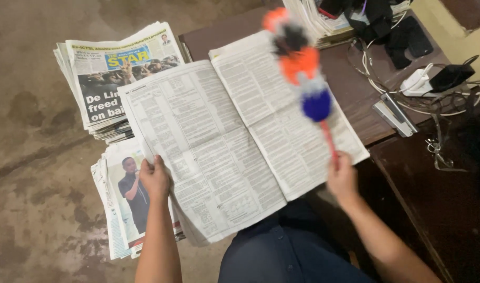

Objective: Dust and organize stacks of newspapers on a desk using a duster.

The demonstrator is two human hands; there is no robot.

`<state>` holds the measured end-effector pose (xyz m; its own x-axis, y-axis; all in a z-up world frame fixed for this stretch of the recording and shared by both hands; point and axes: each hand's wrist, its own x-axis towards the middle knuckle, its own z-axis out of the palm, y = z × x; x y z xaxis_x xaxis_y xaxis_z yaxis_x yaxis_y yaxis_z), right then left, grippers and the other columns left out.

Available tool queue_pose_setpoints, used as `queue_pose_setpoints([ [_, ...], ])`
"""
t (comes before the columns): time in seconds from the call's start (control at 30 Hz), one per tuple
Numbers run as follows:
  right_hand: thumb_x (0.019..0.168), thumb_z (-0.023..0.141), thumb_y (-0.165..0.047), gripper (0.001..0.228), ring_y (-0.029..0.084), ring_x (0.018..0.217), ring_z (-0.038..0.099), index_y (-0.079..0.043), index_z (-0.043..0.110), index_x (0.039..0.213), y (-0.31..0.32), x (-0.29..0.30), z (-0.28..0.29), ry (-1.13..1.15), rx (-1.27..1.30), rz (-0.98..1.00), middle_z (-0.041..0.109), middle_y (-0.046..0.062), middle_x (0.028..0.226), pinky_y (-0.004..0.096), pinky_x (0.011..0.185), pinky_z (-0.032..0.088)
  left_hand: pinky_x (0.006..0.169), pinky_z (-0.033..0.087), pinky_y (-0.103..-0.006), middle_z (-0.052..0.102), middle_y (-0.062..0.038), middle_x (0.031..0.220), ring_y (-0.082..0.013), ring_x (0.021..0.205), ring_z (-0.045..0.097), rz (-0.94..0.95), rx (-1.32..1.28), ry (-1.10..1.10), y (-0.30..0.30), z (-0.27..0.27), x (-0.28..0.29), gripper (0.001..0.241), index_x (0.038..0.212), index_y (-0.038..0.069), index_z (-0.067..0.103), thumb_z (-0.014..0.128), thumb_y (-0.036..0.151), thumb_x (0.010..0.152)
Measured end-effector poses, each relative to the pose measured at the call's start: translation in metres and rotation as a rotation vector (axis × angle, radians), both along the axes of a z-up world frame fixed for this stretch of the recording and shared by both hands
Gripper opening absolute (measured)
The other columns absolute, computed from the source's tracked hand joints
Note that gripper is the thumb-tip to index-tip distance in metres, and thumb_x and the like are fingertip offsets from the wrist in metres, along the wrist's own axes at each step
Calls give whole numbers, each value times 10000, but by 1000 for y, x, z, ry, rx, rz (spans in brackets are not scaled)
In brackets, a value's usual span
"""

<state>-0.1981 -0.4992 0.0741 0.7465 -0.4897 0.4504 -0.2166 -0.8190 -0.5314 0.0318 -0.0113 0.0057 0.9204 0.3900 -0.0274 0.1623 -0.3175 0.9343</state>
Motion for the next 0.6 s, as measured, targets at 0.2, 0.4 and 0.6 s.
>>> queue_pose_setpoints([
  [0.2,1003,505,-77,380,373,1119,679,-63,630,1362,145,33,36,165,174,586,695,222,1237,477,916,575,795,497,-508,693,-253,902,-375,869,638,-54,48,75,-19,-37,14,264,1092,1,655,679,248,1001],
  [0.4,956,487,-121,485,384,818,739,-164,571,1431,99,60,71,423,-221,541,719,190,1006,484,680,616,830,534,-549,718,-228,877,-450,950,702,-100,341,176,-17,-25,-2,281,1068,26,674,660,295,986],
  [0.6,1033,422,-257,444,463,1004,712,-299,567,1451,26,83,46,599,174,-111,744,279,992,547,855,583,764,511,-531,680,-245,806,-472,903,681,-139,269,126,-18,1,-19,292,931,28,603,574,285,1066],
])
